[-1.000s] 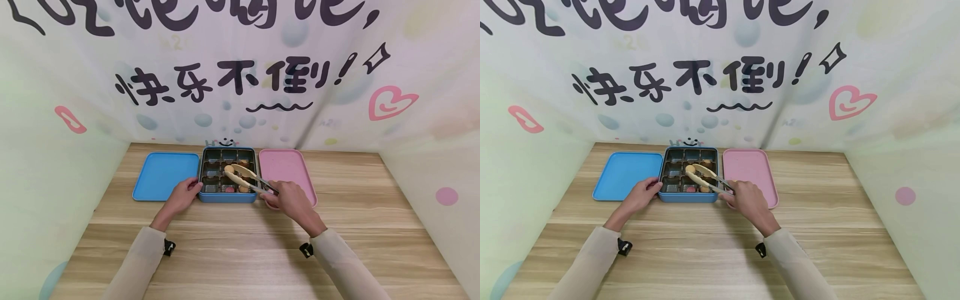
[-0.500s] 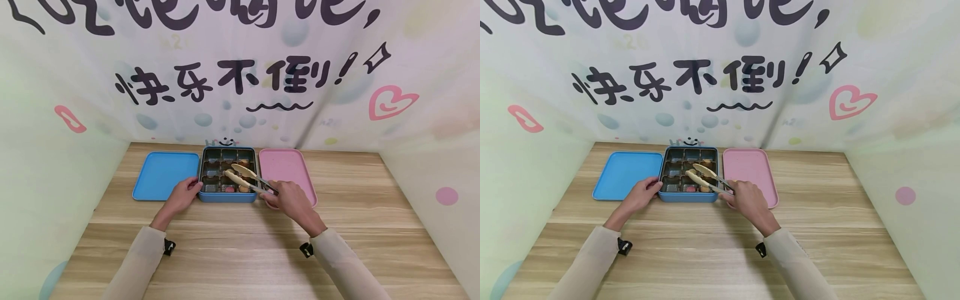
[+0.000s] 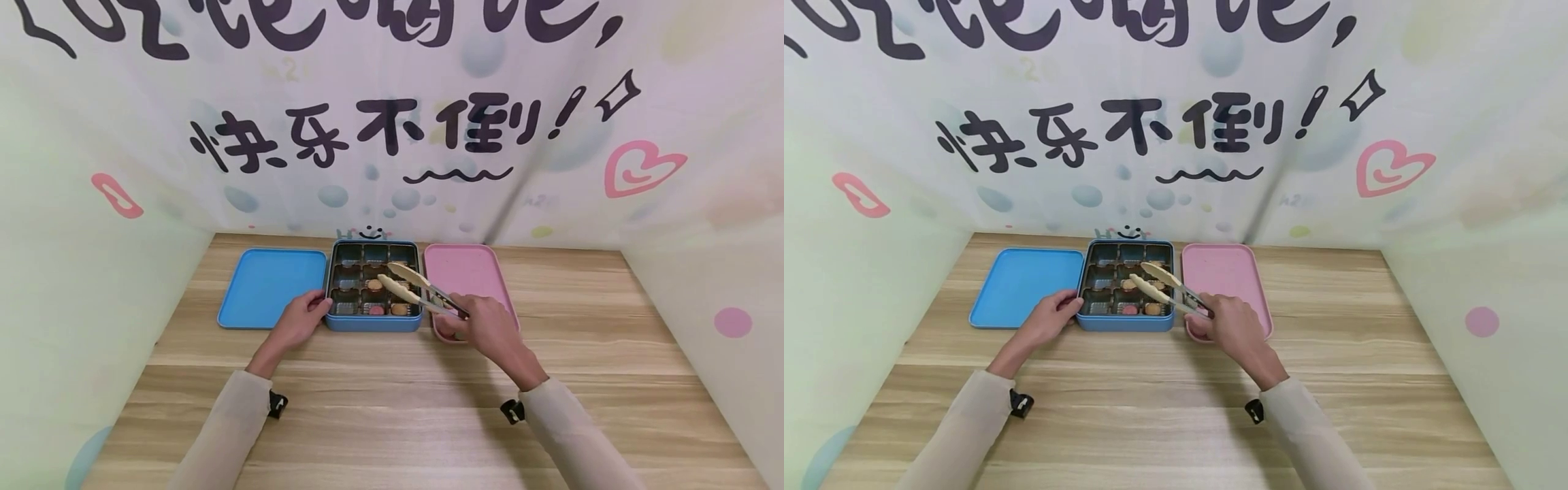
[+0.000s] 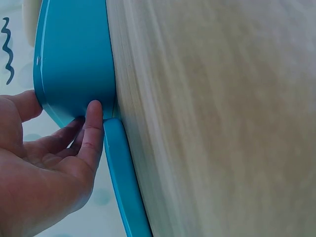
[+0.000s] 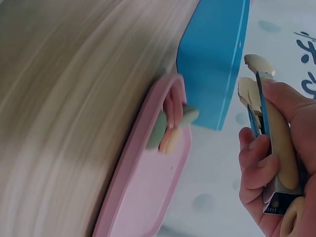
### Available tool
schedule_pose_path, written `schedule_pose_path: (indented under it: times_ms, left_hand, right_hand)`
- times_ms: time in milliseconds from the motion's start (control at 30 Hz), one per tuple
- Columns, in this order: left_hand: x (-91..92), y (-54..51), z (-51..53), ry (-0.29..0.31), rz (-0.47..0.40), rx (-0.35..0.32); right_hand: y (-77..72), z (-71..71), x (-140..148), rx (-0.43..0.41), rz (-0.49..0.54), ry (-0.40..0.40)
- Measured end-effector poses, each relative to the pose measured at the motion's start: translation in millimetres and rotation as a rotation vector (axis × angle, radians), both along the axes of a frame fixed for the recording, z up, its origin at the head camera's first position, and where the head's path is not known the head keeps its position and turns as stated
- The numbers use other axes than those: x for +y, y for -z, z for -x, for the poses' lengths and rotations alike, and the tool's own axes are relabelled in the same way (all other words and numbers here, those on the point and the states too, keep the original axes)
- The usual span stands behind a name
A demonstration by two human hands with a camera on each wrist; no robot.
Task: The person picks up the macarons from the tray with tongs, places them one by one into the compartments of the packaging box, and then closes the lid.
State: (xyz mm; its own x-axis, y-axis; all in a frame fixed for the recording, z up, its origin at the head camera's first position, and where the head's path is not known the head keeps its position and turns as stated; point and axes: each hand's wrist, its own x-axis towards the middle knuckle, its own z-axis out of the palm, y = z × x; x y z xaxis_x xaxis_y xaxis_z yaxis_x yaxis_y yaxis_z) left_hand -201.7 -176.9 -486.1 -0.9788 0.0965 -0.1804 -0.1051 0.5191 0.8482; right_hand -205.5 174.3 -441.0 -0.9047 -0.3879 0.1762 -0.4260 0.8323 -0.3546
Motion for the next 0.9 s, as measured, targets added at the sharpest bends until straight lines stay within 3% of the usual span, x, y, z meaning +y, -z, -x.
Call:
schedule_pose_path:
  times_ms: [433,900]
  left_hand:
    - [-1.4,2.2,0.8,-0.005,-0.010,-0.007]
    - [-0.3,0.7,0.4,0.003,-0.002,-0.003]
  right_hand:
    - [3.5,-5.5,61,0.027,-0.012,0.030]
    - [14.0,-14.8,110,-0.045,-0.081,0.072]
